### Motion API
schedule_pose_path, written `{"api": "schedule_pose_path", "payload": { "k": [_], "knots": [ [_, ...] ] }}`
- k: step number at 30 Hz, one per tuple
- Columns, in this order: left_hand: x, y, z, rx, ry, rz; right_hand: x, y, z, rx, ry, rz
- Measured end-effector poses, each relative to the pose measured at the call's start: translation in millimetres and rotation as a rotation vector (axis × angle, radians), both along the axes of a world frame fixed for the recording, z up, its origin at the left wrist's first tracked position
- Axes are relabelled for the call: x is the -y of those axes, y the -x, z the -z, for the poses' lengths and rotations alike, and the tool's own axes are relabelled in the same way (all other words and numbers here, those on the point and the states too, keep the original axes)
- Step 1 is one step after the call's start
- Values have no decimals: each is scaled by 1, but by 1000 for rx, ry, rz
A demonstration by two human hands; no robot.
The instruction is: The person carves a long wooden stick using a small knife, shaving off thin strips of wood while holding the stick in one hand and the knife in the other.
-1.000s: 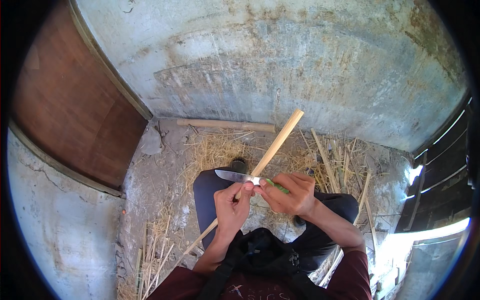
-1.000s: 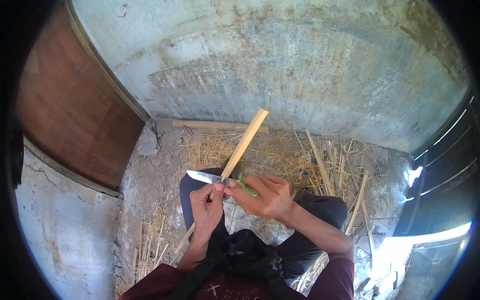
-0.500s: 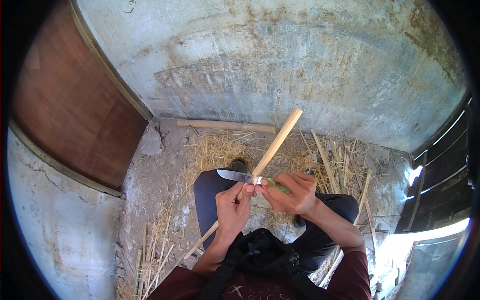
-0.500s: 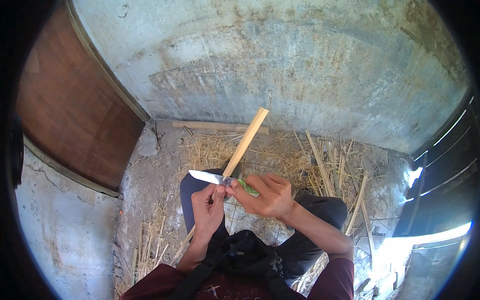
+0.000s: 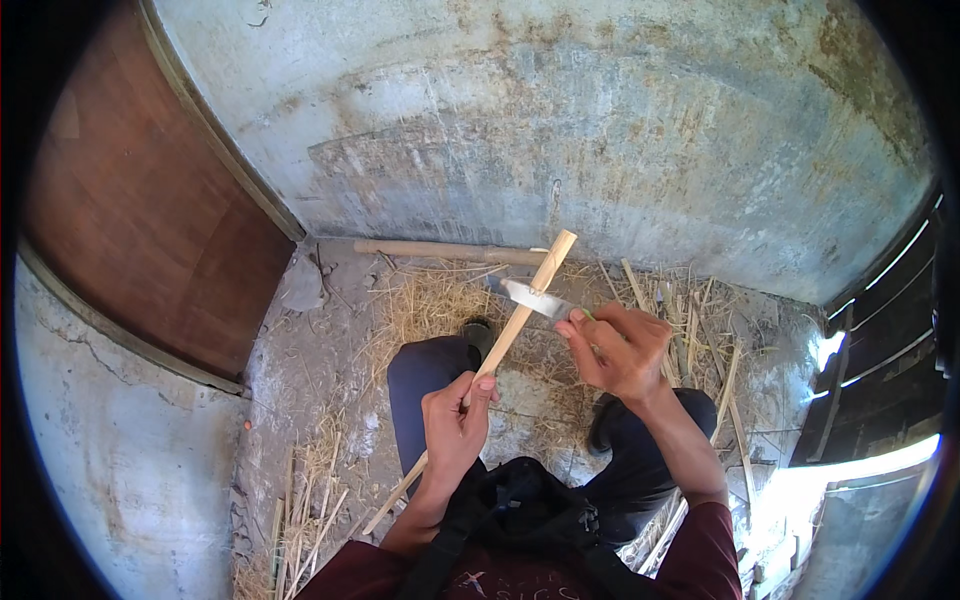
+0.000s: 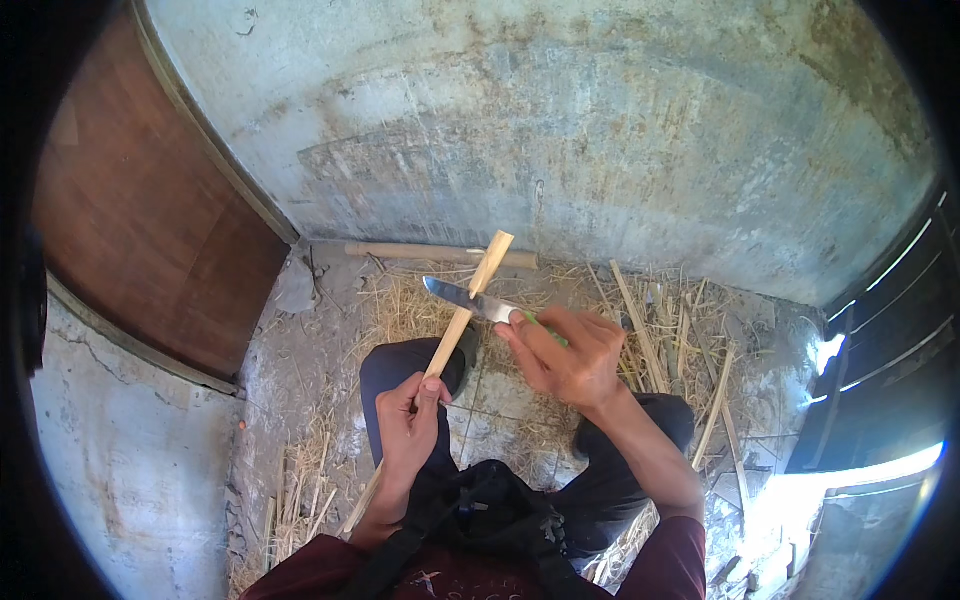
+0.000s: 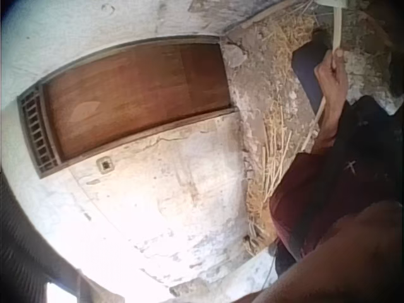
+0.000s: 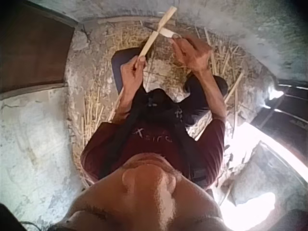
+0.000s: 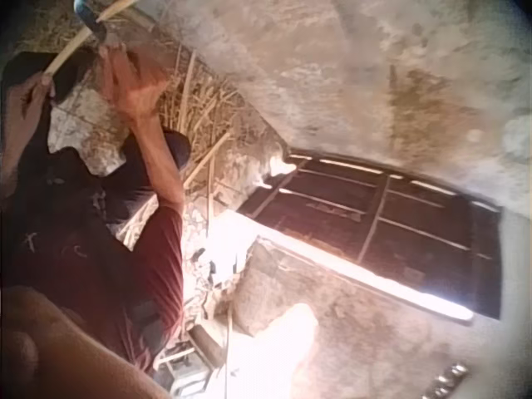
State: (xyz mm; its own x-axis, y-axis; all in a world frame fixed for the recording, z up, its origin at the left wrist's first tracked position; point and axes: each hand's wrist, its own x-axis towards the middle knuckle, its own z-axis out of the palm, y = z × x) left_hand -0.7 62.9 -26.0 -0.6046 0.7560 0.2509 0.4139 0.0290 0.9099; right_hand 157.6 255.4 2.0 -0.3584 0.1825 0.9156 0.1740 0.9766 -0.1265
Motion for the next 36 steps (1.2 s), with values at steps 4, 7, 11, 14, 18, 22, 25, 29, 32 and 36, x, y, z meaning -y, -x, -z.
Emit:
{"api": "schedule_pose_path", "payload": {
  "k": [4, 7, 11, 14, 18, 22, 25, 29, 32, 36],
  "knots": [
    [3, 0, 1, -6, 22, -2, -5, -2, -2, 8, 32, -6],
    [4, -1, 0, 7, 25, -1, -5, -2, -4, -17, 23, -16],
    [7, 2, 2, -13, 37, 3, -12, -4, -6, -14, 53, 17],
    [7, 2, 1, -24, 40, -4, -15, -5, -8, 3, 90, 38],
    [4, 3, 1, -34, 73, 5, -30, -4, -1, -9, 99, 83],
    [4, 6, -2, -48, 93, 15, -37, -4, -4, 2, 127, 91],
    [16, 3, -1, 0, 50, -17, -71, -24, -9, -75, 247, 330],
    [19, 12, 3, 5, 108, -16, -72, -34, -17, -206, 513, 251],
    [11, 20, 13, 17, 138, 48, -50, -19, -13, -145, 638, 161],
    [5, 18, 23, 134, 59, 123, -41, -14, 1, -269, 761, -108]
  ]
}}
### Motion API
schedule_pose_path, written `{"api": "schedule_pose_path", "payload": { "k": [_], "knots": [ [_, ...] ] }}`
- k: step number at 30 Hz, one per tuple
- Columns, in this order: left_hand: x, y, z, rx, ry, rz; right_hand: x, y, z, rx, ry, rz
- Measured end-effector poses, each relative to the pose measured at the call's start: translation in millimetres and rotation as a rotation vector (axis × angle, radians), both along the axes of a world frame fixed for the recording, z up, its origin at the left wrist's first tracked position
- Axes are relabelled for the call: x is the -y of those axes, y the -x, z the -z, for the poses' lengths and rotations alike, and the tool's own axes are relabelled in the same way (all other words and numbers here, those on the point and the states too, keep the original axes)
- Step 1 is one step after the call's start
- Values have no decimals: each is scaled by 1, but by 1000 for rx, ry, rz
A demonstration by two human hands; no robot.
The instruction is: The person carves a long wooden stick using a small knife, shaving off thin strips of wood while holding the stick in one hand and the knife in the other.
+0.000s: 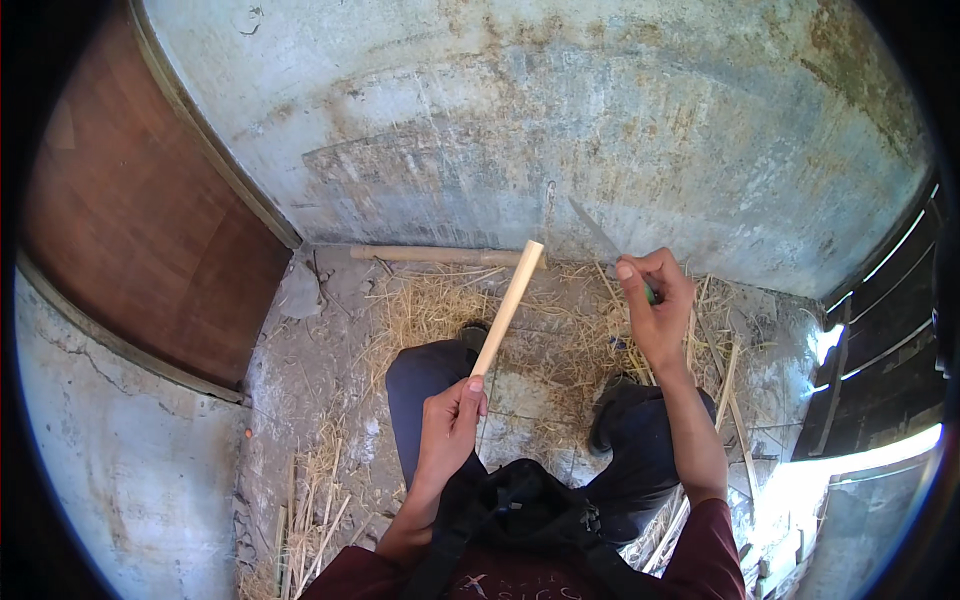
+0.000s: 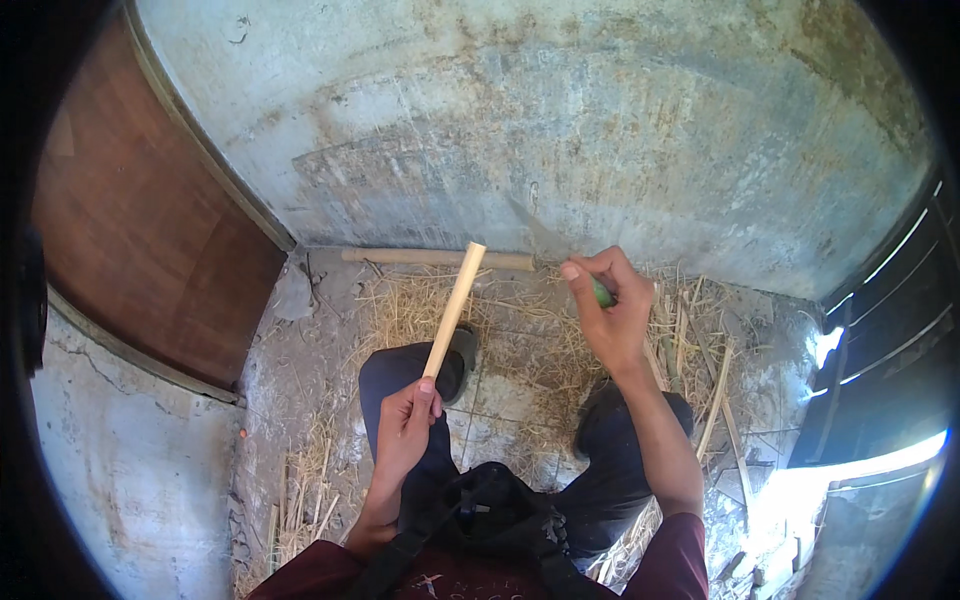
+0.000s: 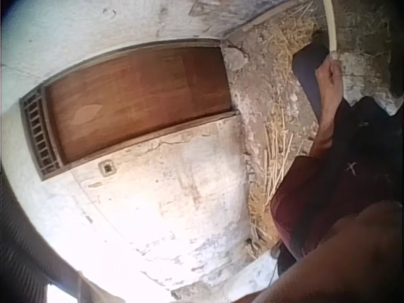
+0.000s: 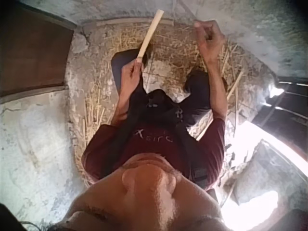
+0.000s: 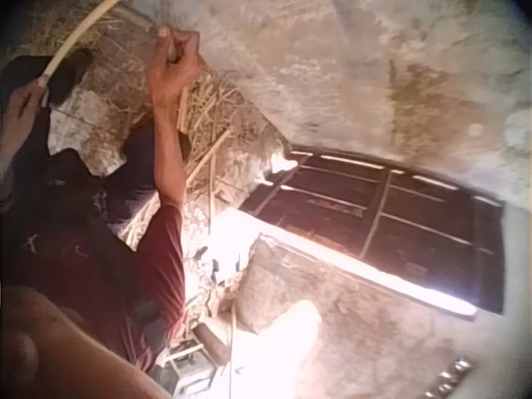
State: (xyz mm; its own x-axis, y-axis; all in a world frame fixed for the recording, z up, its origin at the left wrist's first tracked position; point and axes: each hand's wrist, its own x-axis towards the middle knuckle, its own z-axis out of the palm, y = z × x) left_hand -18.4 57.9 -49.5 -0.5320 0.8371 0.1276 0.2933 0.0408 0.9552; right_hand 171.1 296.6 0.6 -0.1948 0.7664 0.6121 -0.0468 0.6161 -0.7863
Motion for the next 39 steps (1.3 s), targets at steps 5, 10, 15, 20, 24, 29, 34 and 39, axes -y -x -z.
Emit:
{"api": "schedule_pose_path", "payload": {
  "k": [5, 10, 15, 20, 24, 29, 34, 39],
  "knots": [
    [-7, 0, -2, 105, 23, 72, 23, 12, 12, 106, -277, -75],
    [-15, -7, -8, 118, 3, 137, 48, 28, 16, 252, -591, -208],
    [-19, -9, -9, 120, -54, 147, 60, 39, 33, 241, -656, -217],
    [-12, -1, -3, 46, -39, 182, 70, 39, 32, 293, -740, -242],
    [-8, 8, 4, 161, 22, 249, 70, 41, 36, 276, -760, -240],
    [-8, 7, -8, 295, 37, 324, 71, 41, 37, 265, -774, -245],
    [-7, 8, -6, 318, 54, 358, 70, 41, 40, 249, -767, -276],
    [-8, 4, -15, 280, 11, 363, 70, 40, 39, 240, -766, -283]
  ]
}}
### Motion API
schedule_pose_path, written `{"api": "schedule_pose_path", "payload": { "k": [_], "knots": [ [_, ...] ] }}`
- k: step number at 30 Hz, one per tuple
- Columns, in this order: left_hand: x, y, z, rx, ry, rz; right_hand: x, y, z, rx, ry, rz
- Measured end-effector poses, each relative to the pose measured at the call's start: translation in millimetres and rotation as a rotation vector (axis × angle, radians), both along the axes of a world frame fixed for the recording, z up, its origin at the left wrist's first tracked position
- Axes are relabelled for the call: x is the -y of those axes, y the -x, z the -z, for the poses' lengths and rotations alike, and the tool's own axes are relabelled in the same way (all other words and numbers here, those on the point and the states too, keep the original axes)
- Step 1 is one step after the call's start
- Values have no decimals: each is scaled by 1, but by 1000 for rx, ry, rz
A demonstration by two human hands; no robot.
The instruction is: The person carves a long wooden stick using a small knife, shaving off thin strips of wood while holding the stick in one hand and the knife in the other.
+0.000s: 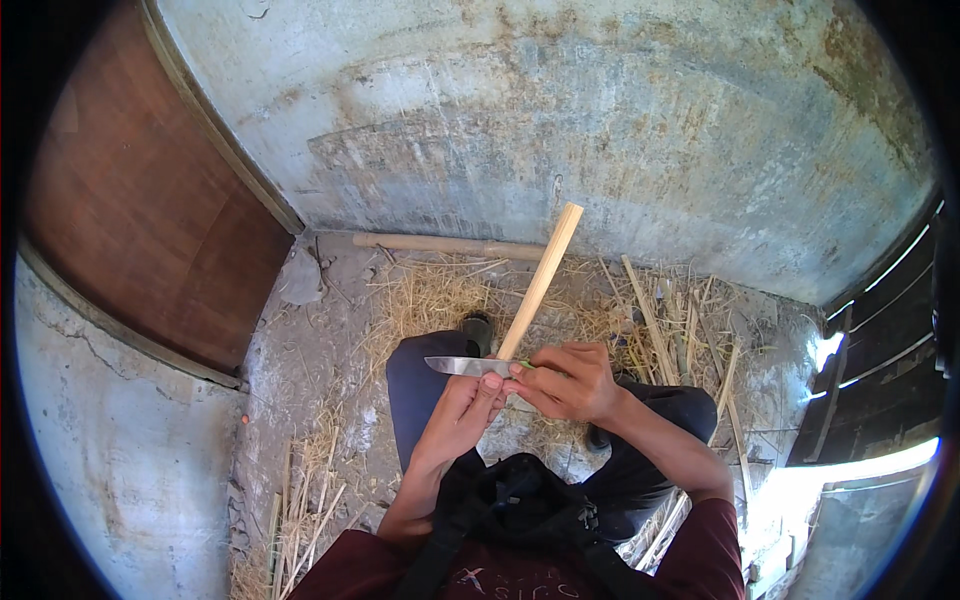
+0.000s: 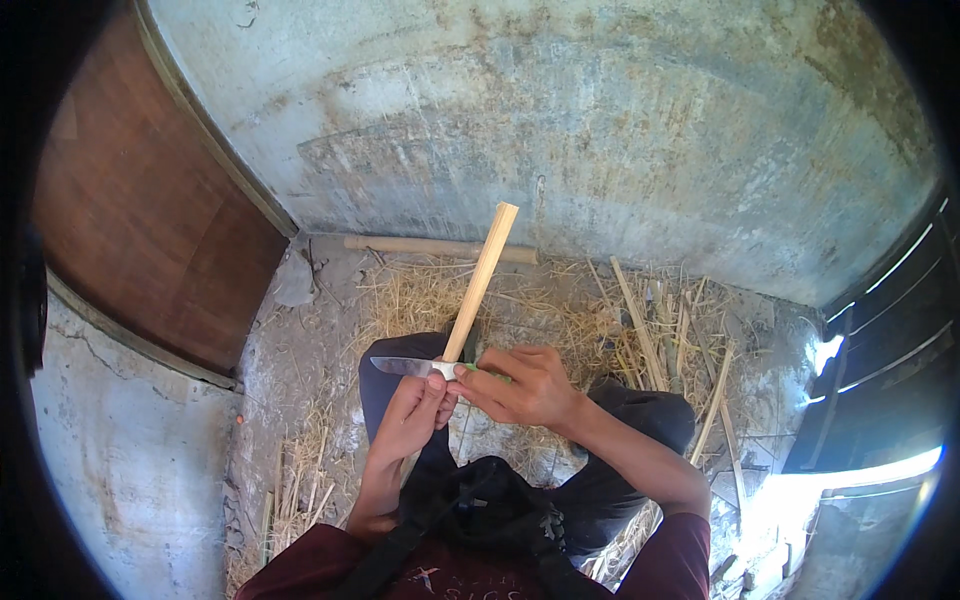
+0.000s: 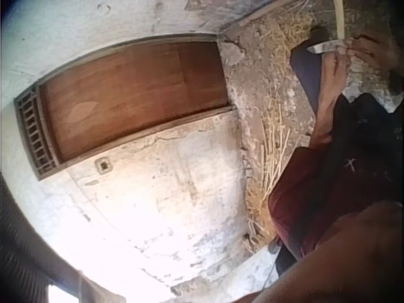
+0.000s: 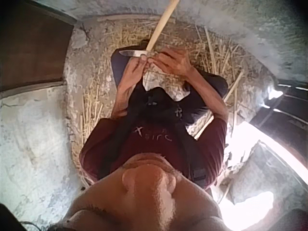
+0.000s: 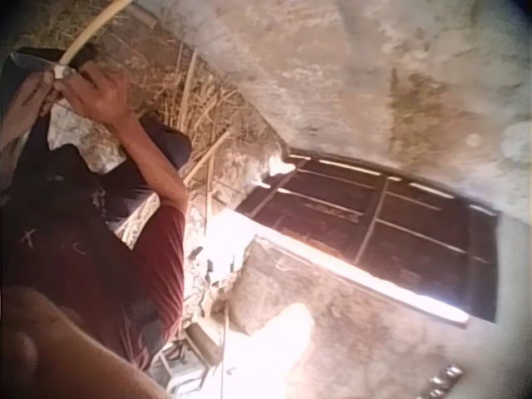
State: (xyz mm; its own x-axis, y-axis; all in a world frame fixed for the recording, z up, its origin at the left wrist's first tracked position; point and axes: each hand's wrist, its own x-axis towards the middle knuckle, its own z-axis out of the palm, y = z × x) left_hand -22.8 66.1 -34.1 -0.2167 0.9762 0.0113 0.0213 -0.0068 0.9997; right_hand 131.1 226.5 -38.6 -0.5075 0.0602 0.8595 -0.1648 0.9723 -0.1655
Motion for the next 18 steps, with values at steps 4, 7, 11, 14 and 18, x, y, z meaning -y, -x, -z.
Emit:
{"api": "schedule_pose_path", "payload": {
  "k": [4, 7, 11, 14, 18],
  "knots": [
    [-3, -5, 7, -149, -71, -91, 3, 0, -2, -8, -9, 13],
    [-5, -7, 10, -185, -97, -138, 4, -1, -5, -11, -56, 58],
    [-6, -11, 11, -197, -104, -196, 7, -2, -8, -4, -62, 68],
    [-7, -11, 12, -188, -89, -198, 7, -4, -11, 6, -62, 71],
    [-10, -19, 2, -168, -76, -270, 6, -7, -14, 11, -113, 105]
  ]
}}
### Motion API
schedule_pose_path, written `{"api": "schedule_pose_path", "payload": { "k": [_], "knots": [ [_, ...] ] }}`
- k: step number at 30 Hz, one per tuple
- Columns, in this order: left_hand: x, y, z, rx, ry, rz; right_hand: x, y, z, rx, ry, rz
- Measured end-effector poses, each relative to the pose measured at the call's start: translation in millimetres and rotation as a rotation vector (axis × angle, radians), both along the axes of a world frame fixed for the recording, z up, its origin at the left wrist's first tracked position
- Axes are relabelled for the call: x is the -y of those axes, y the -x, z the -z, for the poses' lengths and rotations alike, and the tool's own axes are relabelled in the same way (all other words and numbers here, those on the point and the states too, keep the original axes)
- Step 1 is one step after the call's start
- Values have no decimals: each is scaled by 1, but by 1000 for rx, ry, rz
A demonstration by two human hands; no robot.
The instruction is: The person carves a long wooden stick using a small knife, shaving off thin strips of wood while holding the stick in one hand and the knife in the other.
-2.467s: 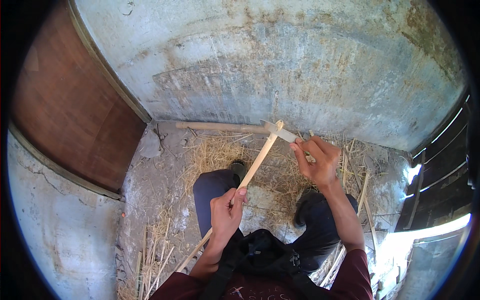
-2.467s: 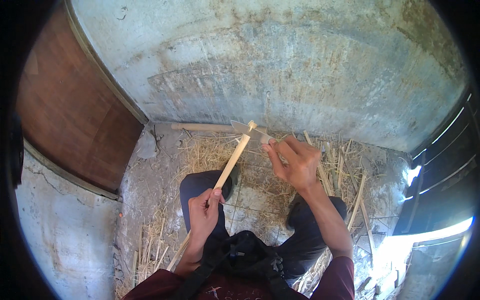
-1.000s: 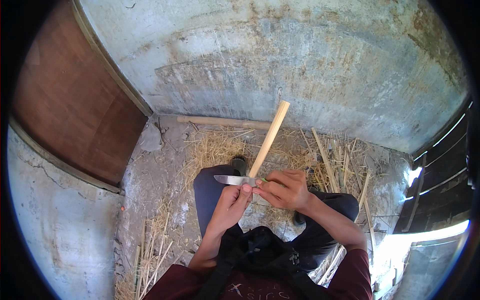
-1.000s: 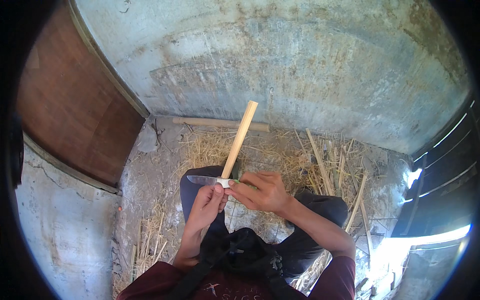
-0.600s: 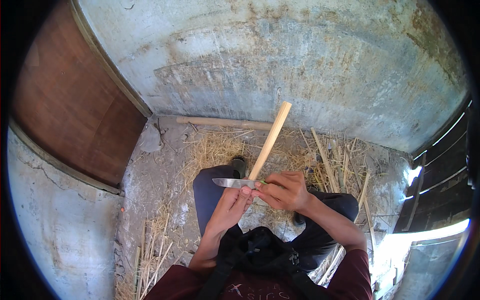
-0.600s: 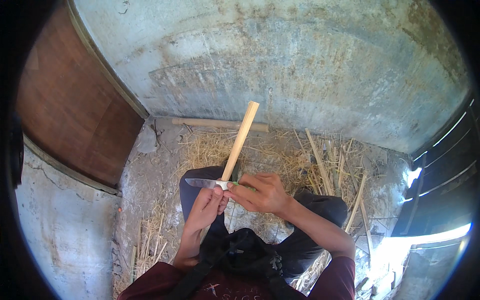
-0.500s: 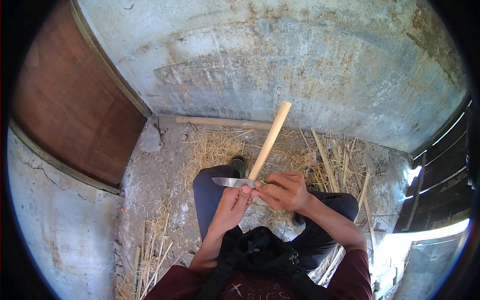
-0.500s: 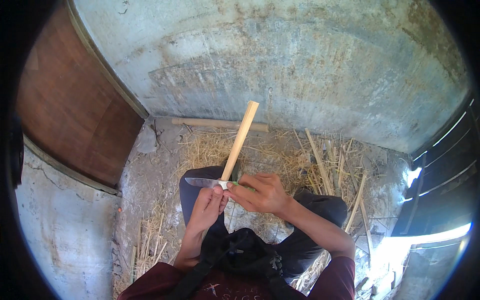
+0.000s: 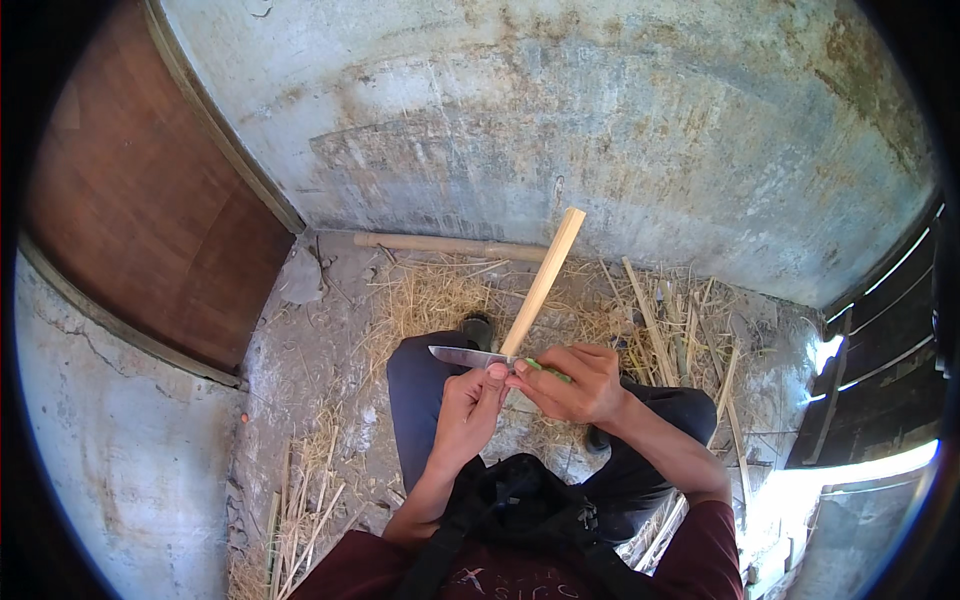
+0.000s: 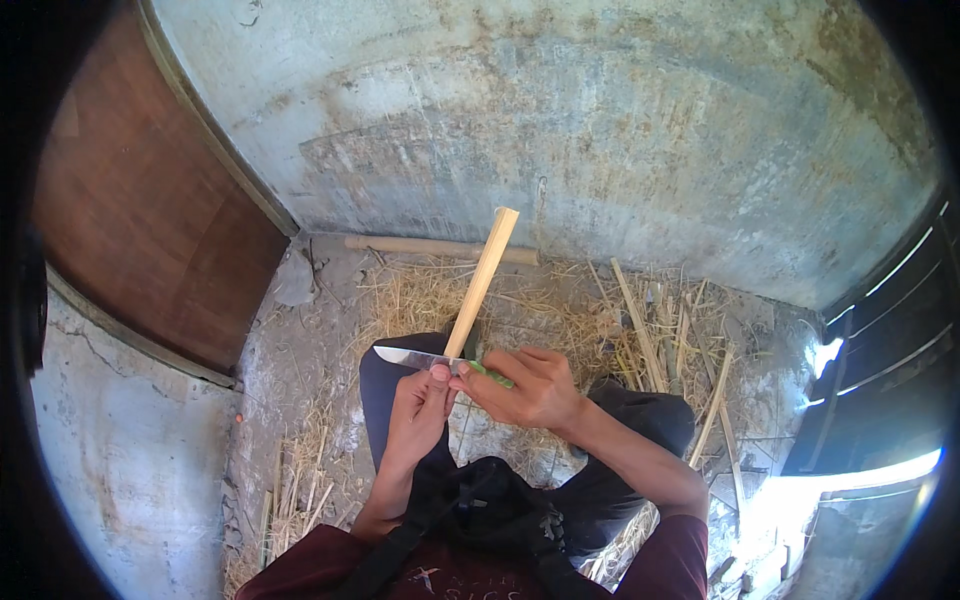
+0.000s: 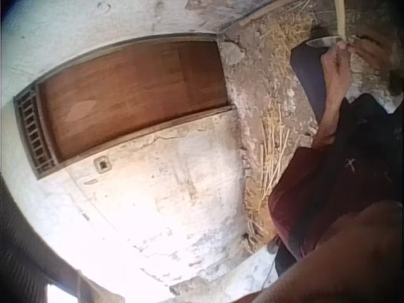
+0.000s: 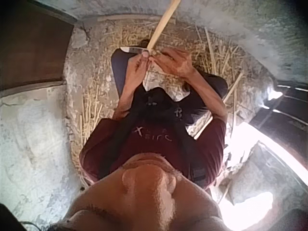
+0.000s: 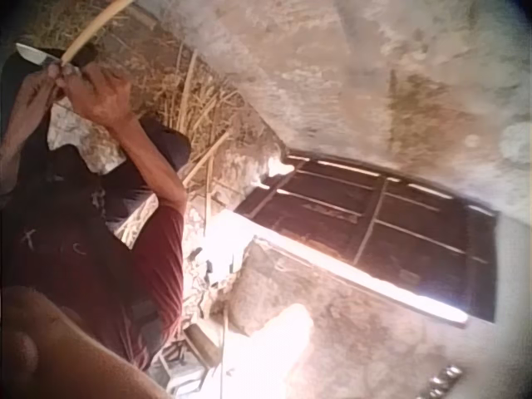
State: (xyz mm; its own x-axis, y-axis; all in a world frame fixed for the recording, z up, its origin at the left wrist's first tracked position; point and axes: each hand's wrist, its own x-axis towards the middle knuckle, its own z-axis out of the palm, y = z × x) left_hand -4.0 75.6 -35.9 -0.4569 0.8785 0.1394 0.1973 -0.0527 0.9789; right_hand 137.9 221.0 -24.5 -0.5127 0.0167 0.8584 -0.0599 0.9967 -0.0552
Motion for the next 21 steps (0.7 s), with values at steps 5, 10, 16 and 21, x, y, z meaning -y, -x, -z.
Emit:
{"api": "schedule_pose_path", "payload": {
  "k": [5, 10, 16, 21],
  "knots": [
    [2, 3, 11, 50, 0, -13, 0, -1, -3, -24, -19, 6],
    [5, 2, 3, 82, 6, 32, -5, 1, 1, -37, 64, -24],
    [8, 7, 1, -10, 9, 117, -2, 1, 3, -17, 59, -65],
    [7, 4, -3, -1, -3, 97, -1, 1, -2, -26, 14, -45]
  ]
}}
